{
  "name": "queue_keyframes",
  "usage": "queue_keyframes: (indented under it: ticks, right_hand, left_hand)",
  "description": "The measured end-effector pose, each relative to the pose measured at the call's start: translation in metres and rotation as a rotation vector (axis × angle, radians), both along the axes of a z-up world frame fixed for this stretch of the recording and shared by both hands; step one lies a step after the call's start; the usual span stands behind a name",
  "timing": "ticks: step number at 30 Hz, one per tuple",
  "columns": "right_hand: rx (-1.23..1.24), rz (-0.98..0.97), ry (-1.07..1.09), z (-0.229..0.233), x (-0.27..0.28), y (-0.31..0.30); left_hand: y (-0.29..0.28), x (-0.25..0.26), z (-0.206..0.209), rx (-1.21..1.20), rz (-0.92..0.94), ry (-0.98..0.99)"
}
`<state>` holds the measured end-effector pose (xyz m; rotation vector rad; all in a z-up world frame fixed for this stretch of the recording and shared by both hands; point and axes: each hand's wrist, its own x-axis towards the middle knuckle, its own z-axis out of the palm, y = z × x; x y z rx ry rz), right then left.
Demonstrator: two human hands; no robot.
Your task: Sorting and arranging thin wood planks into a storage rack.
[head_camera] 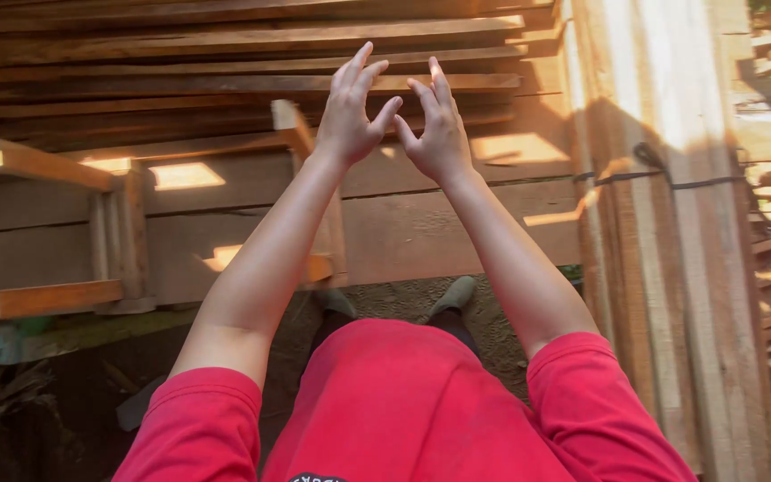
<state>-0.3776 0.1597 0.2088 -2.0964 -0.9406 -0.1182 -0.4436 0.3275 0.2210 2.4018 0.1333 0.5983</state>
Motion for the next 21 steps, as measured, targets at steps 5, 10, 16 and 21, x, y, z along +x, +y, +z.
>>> queue_keyframes:
  ticks: [5, 10, 16, 21]
  right_hand:
    - [0.073, 0.076, -0.027, 0.018, -0.065, 0.111]
    - [-0.059, 0.052, -0.194, 0.034, -0.081, 0.186]
    - [-0.38, -0.022, -0.121, 0.018, -0.06, 0.23]
    - [-0.329, -0.125, -0.016, 0.014, -0.07, 0.239]
  left_hand:
    - [0.106, -0.072, 0.014, 0.022, 0.084, 0.021]
    - [0.202, -0.133, 0.01, 0.089, 0.182, 0.08]
    - [0.311, -0.192, -0.01, 0.157, 0.329, 0.118]
    - [0.355, -0.239, -0.01, 0.238, 0.472, 0.213]
